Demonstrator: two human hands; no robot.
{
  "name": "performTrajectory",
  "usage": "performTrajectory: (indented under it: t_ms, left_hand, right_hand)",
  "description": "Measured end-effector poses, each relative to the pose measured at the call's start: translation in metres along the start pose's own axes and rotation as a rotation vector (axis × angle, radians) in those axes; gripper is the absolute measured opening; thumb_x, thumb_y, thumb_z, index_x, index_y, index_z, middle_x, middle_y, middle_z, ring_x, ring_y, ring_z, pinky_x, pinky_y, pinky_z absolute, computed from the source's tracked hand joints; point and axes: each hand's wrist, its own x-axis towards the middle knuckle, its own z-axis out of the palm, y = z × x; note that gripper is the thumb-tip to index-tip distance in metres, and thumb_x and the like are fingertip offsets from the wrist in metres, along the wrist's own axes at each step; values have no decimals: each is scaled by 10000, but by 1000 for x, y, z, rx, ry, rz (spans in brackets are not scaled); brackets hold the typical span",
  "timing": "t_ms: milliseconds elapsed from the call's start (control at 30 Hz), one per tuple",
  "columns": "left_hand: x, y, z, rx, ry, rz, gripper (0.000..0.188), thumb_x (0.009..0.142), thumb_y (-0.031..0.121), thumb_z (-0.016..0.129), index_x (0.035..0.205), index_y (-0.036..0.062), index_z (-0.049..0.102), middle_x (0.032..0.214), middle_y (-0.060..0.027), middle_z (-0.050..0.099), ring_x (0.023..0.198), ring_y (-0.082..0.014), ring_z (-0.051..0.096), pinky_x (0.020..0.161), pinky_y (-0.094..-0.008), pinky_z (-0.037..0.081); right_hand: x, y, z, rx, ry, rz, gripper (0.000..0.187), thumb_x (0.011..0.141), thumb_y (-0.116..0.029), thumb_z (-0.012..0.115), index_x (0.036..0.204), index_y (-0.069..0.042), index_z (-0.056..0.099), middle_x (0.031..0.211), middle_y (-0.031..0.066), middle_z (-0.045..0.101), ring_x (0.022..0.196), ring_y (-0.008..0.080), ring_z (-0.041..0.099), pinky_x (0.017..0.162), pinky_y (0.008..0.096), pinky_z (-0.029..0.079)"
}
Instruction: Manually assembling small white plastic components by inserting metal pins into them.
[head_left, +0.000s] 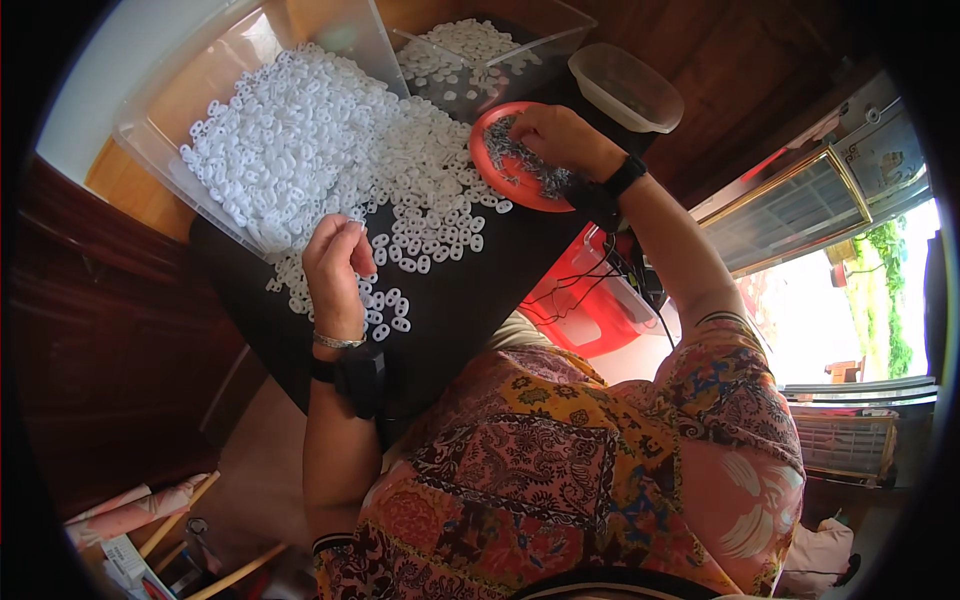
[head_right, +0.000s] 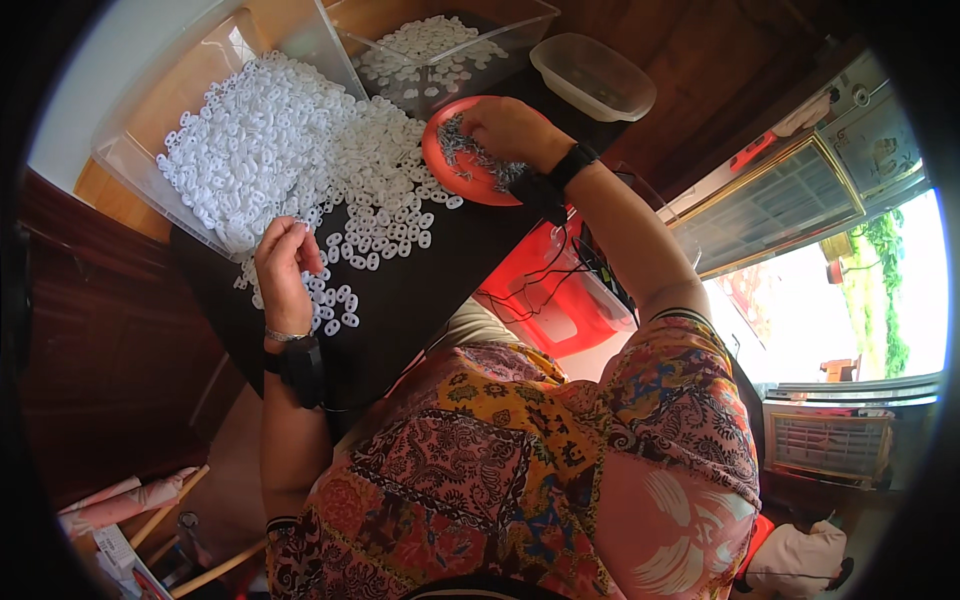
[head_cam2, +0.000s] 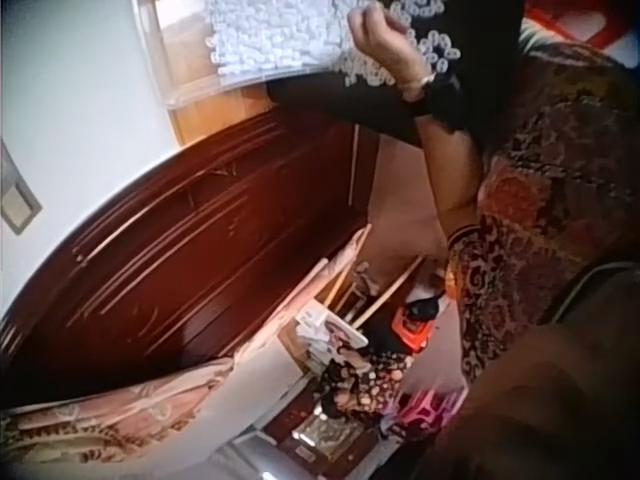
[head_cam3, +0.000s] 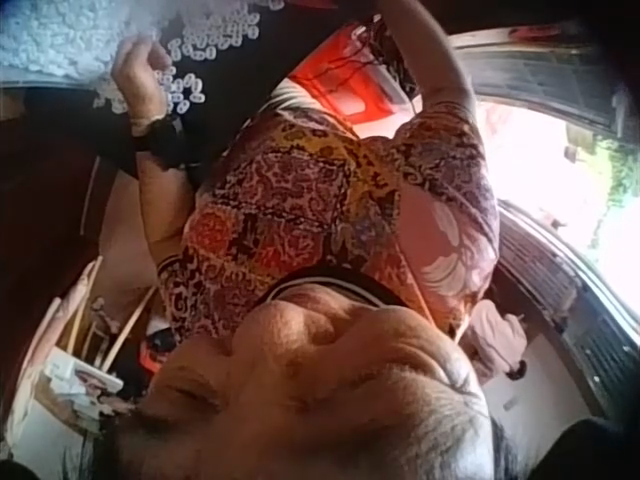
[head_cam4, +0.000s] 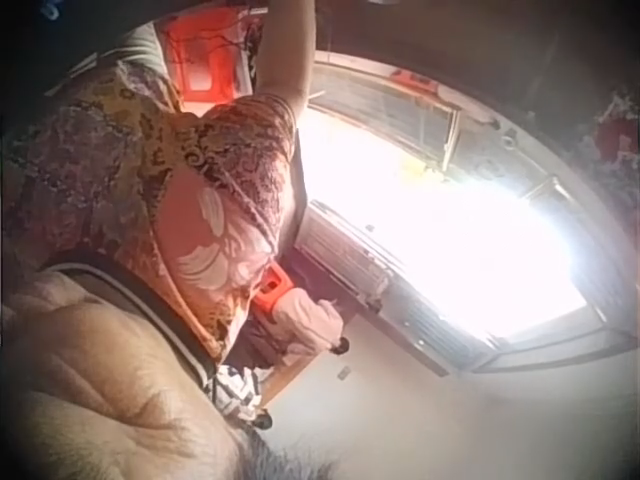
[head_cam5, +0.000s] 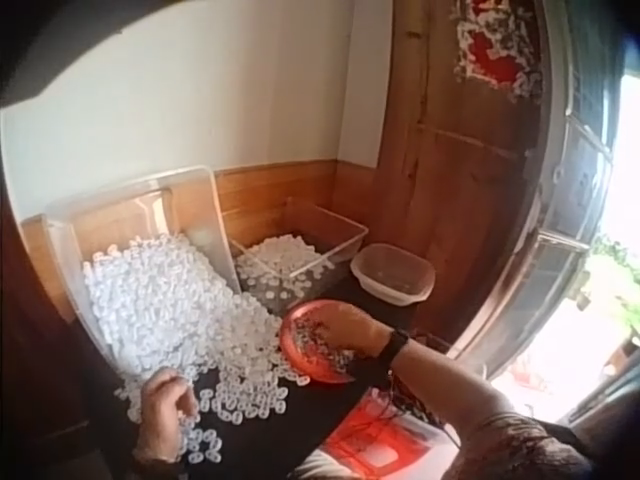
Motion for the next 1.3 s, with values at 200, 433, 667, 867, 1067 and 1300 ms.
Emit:
performTrajectory:
  t_ms: [200, 433, 667, 867, 1067, 1300]
  left_hand:
    - [-3, 2, 1, -30, 18, -25, 149, 855, 139, 527, 733, 53, 533, 566, 17, 476, 489, -71, 435, 475, -211, 343]
    - [-5, 1, -1, -51, 35, -21, 168, 891, 168, 486, 776, 59, 542, 620, 1, 502, 519, -89, 455, 497, -221, 367]
    - [-3, 1, -6, -32, 20, 66, 128, 880, 143, 531, 782, 61, 527, 615, 34, 465, 523, -44, 424, 465, -191, 338]
    - [-1, 2, -6, 34, 1, 69, 161, 889, 132, 510, 749, 52, 508, 585, 36, 442, 518, -39, 400, 469, -193, 323]
    - [-2, 1, -4, 106, -49, 51, 167, 895, 129, 502, 751, 43, 501, 571, 32, 436, 515, -45, 394, 471, -202, 319]
    - [-3, -1, -2, 142, -63, 36, 151, 894, 115, 503, 766, 33, 503, 583, 26, 445, 515, -47, 391, 476, -204, 323]
  right_hand:
    - [20, -60, -11, 460, -59, 184, 169, 829, -118, 621, 929, 14, 651, 829, 81, 668, 764, 142, 618, 711, 268, 489]
    - [58, -139, 29, 887, -42, 120, 175, 852, -158, 637, 921, 1, 664, 747, 40, 652, 706, 84, 587, 661, 251, 486]
    - [68, -159, 58, 1089, -222, 21, 171, 916, -150, 579, 953, 11, 627, 840, 6, 624, 818, 60, 549, 752, 230, 459]
    - [63, -153, 61, 1158, -305, 65, 196, 930, -174, 569, 946, 14, 621, 841, -11, 612, 821, 56, 536, 758, 218, 450]
    - [61, -150, 60, 1153, -301, 57, 198, 930, -181, 571, 947, 9, 623, 823, -13, 603, 785, 57, 512, 720, 223, 438]
    - [60, -146, 60, 1020, -301, 13, 186, 931, -168, 560, 924, 9, 617, 805, -15, 597, 780, 56, 509, 725, 227, 438]
